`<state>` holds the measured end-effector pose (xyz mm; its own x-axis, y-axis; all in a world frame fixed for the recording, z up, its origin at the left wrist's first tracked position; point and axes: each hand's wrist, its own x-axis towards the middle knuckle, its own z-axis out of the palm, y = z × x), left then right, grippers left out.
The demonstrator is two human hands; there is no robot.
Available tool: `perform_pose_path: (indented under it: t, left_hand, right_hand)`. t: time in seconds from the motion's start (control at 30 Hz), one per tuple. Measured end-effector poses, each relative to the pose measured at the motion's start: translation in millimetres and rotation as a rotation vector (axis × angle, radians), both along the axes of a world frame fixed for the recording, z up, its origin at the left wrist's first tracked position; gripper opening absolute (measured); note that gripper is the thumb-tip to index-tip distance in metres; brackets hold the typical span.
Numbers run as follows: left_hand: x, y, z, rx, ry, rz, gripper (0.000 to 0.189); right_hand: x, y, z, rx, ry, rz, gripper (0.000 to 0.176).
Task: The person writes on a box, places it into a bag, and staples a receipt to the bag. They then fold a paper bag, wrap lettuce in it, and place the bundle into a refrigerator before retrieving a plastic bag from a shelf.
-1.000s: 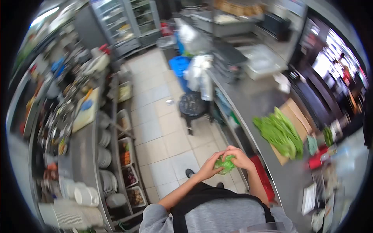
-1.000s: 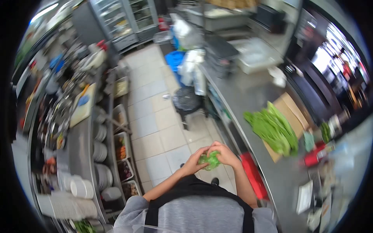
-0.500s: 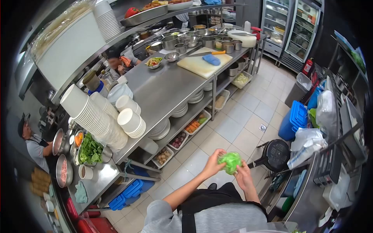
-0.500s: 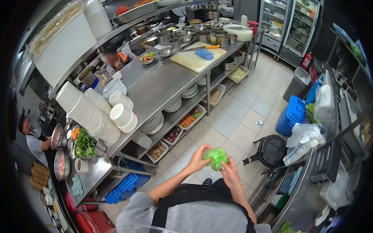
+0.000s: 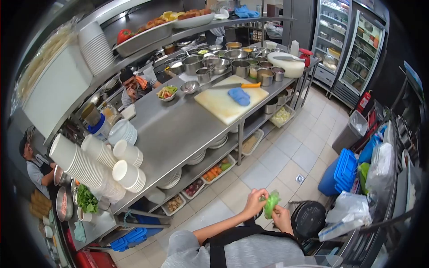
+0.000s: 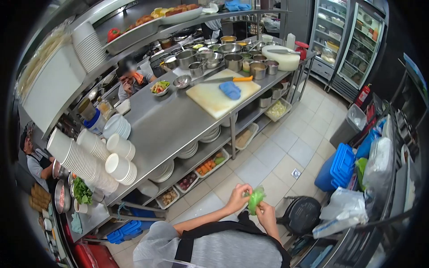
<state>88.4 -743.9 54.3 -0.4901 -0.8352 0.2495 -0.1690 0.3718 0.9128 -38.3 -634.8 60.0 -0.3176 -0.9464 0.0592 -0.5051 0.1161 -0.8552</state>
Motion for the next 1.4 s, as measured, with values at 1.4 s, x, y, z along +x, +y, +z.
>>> perform_pose_path:
  t: [1.4]
  left_hand:
    - [-781, -248, 16, 0.799, -0.184, -1.835, 0.027]
  right_hand:
    - [-614, -217, 10, -0.310, 0.089, -1.632, 0.024]
